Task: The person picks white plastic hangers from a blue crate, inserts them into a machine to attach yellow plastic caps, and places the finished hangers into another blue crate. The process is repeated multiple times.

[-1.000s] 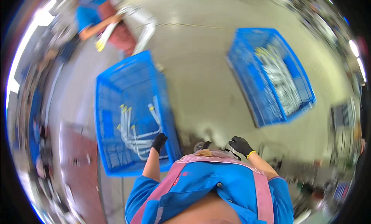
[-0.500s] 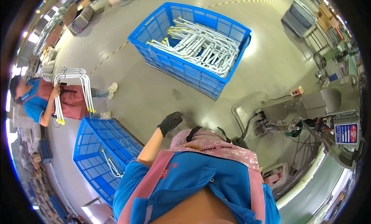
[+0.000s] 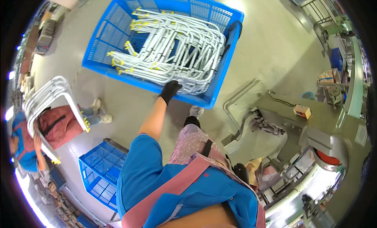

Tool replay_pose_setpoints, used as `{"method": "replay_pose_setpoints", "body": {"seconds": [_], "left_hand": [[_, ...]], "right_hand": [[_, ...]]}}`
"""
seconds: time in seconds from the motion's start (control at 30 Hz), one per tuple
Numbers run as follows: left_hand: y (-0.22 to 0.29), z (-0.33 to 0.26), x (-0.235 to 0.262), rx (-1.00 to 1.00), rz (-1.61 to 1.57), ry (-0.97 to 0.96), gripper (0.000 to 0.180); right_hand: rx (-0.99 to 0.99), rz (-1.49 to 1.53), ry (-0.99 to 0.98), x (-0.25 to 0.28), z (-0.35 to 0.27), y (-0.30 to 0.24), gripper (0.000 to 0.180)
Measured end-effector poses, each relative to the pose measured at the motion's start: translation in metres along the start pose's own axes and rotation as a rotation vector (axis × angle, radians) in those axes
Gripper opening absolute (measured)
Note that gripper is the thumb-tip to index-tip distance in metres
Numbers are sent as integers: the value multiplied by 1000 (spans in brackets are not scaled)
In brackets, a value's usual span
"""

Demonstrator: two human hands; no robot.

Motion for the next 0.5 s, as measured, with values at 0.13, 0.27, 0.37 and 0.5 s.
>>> {"method": "replay_pose_setpoints", "body": {"seconds": [0.13,0.27,0.37,0.5], "left_hand": [[30,104,-58,-316,511,-76,58],[19,146,-166,-225,632,-215,115],[18,161,-211,-102,807,-92,120],[13,154,-222,113,798,169,72]], "right_hand": [[-171,-2,-74,-8,-10,-8,30],[-268,102,-86,-11,-9,-37,30],[-384,67,-119,-10,-7,-40,31],[-492,48,-133,-6,-12,-29,31]]}}
Point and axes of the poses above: each hand's wrist, its own z-axis towards the middle knuckle, its own x-axis out of the back of the hand, y = z × x, the point moved 10 cm from there along z, towards the middle knuckle, and after that the axes turned 13 degrees about y, right-handed, at the moved point
